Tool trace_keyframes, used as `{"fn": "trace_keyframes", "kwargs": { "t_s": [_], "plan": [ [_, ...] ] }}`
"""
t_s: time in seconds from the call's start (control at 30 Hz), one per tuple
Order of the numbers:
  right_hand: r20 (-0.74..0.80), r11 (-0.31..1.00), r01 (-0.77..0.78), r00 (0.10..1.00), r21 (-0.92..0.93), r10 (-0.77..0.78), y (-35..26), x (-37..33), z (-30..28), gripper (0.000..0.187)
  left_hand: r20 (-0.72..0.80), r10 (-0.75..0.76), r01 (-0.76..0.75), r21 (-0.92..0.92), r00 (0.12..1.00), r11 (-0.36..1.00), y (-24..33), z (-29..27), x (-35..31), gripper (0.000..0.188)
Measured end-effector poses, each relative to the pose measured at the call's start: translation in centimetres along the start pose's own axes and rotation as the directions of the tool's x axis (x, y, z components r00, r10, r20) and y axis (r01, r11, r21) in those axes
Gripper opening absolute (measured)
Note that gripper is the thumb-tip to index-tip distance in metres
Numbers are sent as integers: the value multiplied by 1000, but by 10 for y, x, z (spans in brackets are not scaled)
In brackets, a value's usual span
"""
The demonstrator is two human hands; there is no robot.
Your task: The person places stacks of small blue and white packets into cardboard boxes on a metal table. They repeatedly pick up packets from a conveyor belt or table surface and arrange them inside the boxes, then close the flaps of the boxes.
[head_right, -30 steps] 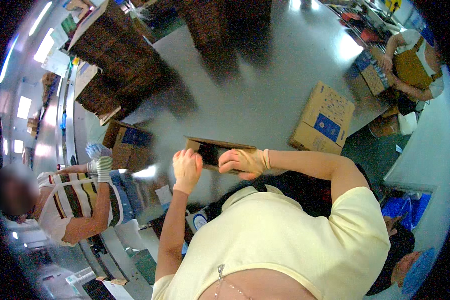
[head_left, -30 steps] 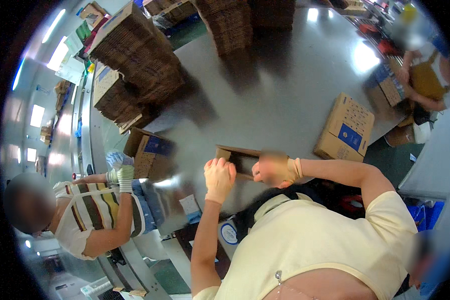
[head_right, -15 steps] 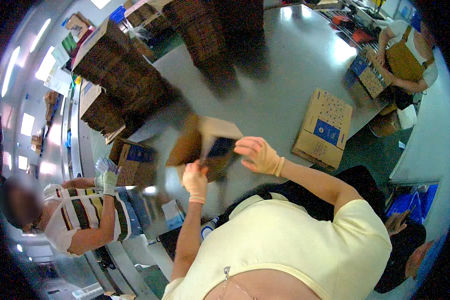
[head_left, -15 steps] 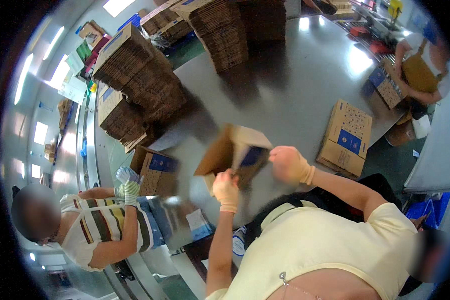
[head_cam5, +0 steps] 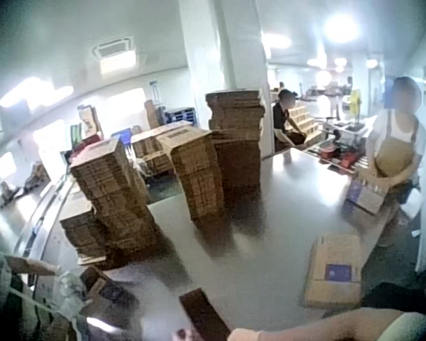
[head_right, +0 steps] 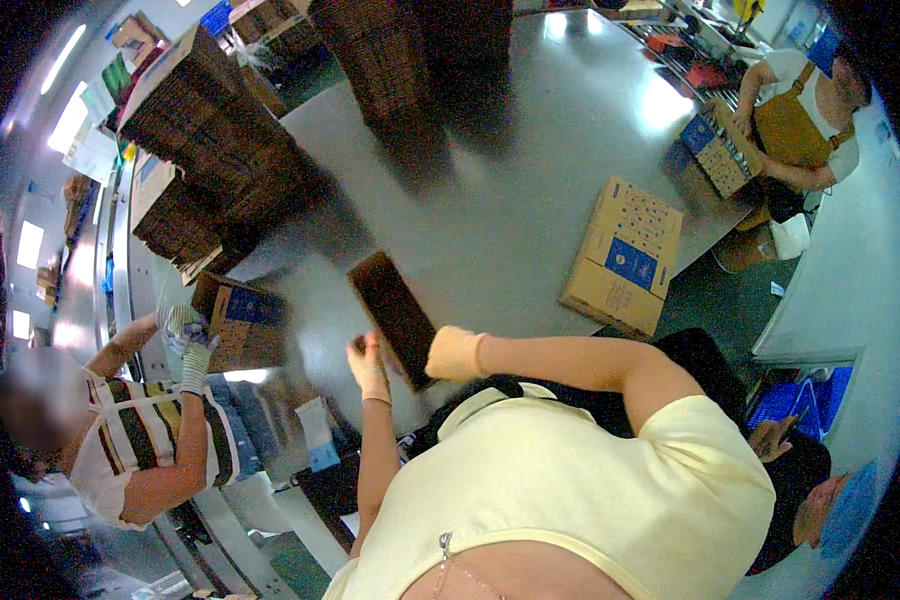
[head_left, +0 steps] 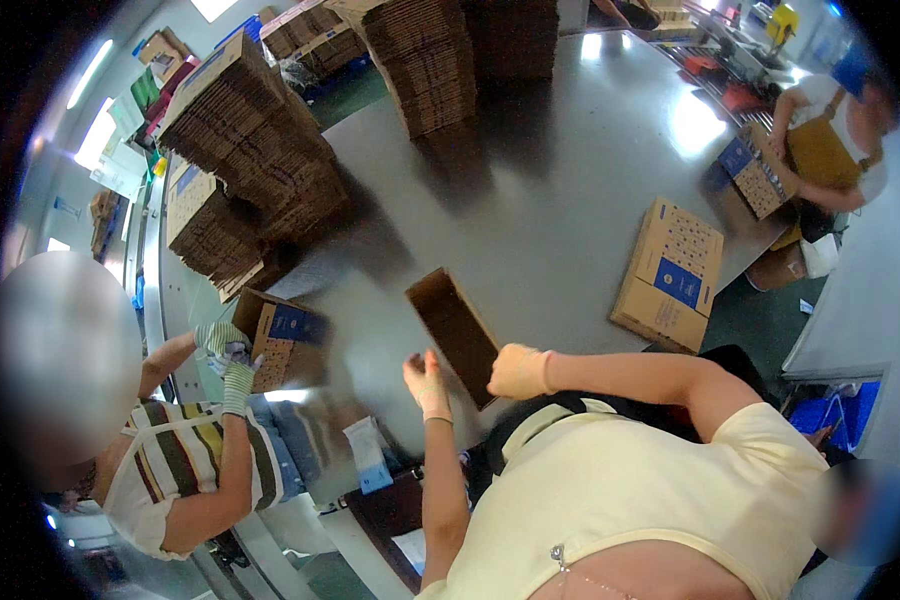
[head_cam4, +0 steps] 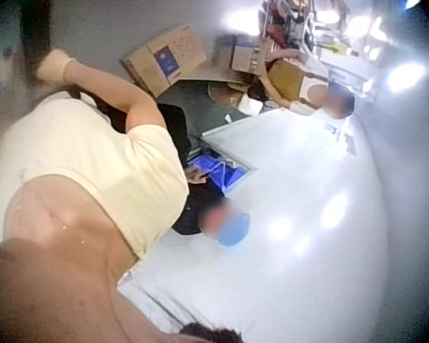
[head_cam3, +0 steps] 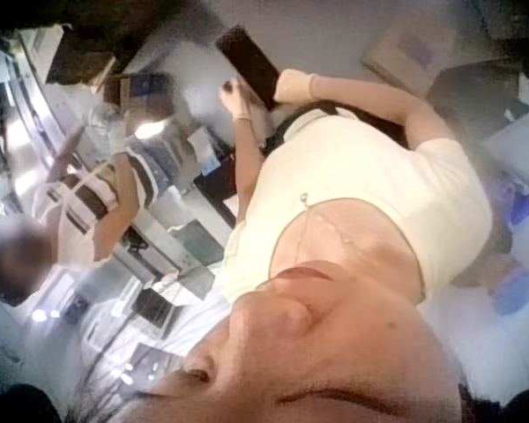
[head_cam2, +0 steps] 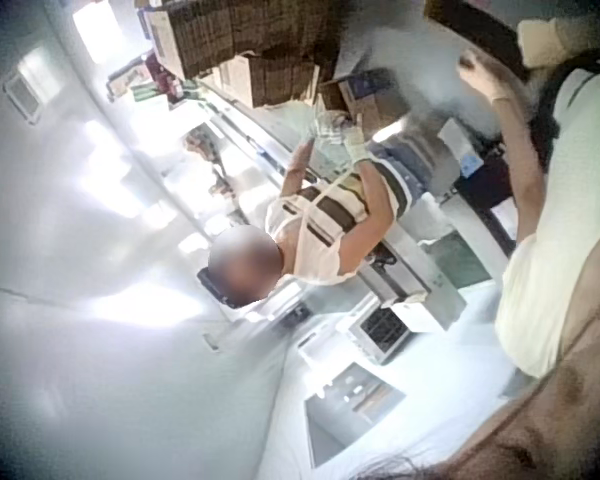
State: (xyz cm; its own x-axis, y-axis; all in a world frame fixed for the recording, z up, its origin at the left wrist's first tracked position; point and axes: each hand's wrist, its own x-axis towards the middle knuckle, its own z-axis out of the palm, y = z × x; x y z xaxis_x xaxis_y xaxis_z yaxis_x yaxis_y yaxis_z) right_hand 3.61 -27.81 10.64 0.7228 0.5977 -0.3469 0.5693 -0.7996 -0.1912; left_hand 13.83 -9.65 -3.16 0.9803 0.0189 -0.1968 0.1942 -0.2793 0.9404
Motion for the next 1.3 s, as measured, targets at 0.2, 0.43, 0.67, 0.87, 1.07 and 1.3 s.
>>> {"fn": "trace_keyframes", "kwargs": {
  "t_s": [0.2,0.43,0.67,0.87,1.07,1.3],
  "plan": [
    [-52,1000,21,998,-19,-22,-11,17,-1,6,113,268,-282,582,957,763,87,-19,-25,41],
    [-9,998,56,998,39,-56,-1,9,-7,8,158,-212,248,-257,964,934,28,-26,-7,31],
    [-46,995,93,995,40,-91,8,5,-5,10,84,19,-58,492,996,869,63,11,-38,76],
    [-70,991,131,989,23,-129,9,11,0,12,391,-348,227,323,852,919,49,6,-11,74],
    [-60,991,127,990,-34,-129,0,1,0,14,134,-234,239,-26,963,971,0,26,-12,74],
    [-84,997,69,994,-19,-70,-11,7,-1,14,153,-54,27,173,987,985,35,-4,-36,78]
  ]
}}
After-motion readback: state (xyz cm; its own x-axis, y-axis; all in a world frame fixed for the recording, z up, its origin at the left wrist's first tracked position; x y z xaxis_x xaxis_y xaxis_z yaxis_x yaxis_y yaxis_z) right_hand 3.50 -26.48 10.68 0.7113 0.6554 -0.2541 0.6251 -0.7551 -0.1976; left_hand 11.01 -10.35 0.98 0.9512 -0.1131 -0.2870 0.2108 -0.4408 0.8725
